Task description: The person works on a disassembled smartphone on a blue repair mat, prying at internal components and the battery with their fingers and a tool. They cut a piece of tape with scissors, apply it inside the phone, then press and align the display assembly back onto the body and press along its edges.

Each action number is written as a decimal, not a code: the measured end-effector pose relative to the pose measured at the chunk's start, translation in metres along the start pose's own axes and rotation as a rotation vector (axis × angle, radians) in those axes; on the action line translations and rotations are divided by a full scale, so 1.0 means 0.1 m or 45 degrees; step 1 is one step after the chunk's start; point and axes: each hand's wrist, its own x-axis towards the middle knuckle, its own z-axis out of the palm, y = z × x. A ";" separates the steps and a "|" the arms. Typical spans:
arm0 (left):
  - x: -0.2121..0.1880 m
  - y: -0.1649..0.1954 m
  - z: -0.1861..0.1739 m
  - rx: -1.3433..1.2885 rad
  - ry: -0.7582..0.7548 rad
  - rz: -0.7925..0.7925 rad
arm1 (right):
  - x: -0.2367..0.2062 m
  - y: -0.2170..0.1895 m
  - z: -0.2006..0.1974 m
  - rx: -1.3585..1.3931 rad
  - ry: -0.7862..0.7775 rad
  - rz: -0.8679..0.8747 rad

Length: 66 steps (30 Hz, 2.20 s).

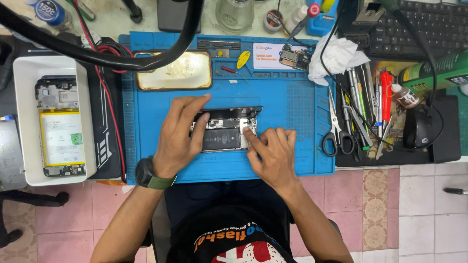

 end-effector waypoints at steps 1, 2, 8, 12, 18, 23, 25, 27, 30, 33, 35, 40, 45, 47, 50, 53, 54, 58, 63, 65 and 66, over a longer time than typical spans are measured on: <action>0.00 -0.01 0.01 -0.006 -0.008 -0.014 | 0.00 0.01 0.00 -0.005 -0.004 0.001; 0.01 -0.03 0.02 -0.021 -0.019 -0.021 | 0.00 0.01 0.01 -0.009 -0.009 0.002; 0.01 -0.12 0.02 -0.155 -0.061 -0.078 | 0.00 0.01 0.04 -0.040 -0.041 0.018; 0.01 -0.14 0.01 -0.197 -0.098 -0.128 | 0.01 0.00 0.05 -0.031 -0.049 0.028; 0.01 -0.17 0.02 -0.239 -0.091 -0.137 | 0.02 0.00 0.07 -0.065 -0.041 0.042; 0.01 -0.17 0.01 -0.253 -0.108 -0.088 | 0.02 0.00 0.08 -0.052 -0.042 0.054; 0.00 -0.16 0.00 -0.249 -0.119 -0.086 | 0.02 0.00 0.07 -0.045 -0.038 0.051; 0.01 -0.16 0.00 -0.244 -0.121 -0.080 | 0.02 0.01 0.08 -0.045 -0.036 0.049; 0.01 -0.14 -0.01 -0.241 -0.123 -0.095 | 0.01 0.01 0.07 -0.052 -0.040 0.047; 0.02 -0.13 0.00 -0.228 -0.112 -0.108 | 0.01 0.01 0.08 -0.059 -0.038 0.040; 0.02 -0.13 0.01 -0.221 -0.102 -0.122 | 0.00 0.02 0.08 -0.060 -0.037 0.041; 0.02 -0.12 0.03 -0.202 -0.085 -0.149 | 0.00 0.01 0.08 -0.068 -0.033 0.033; 0.02 -0.12 0.03 -0.219 -0.080 -0.145 | -0.01 0.00 0.05 -0.065 -0.023 -0.006; 0.02 -0.12 0.03 -0.214 -0.078 -0.139 | -0.01 -0.01 0.05 -0.069 -0.023 -0.025; 0.03 -0.11 0.03 -0.197 -0.080 -0.137 | 0.00 -0.01 0.04 -0.046 -0.019 -0.029; 0.03 -0.11 0.03 -0.198 -0.076 -0.143 | 0.02 -0.01 0.03 -0.019 -0.016 -0.034; 0.03 -0.11 0.04 -0.198 -0.075 -0.144 | 0.02 -0.01 0.03 -0.017 -0.028 -0.024; 0.04 -0.10 0.04 -0.196 -0.074 -0.157 | 0.04 -0.01 0.02 0.019 -0.064 0.015; 0.04 -0.10 0.04 -0.200 -0.090 -0.170 | 0.05 -0.01 0.02 0.025 -0.071 0.017; 0.04 -0.10 0.03 -0.200 -0.093 -0.170 | 0.05 -0.01 0.03 0.002 -0.059 0.000; 0.04 -0.10 0.03 -0.203 -0.092 -0.163 | 0.05 -0.02 0.03 0.002 -0.056 -0.001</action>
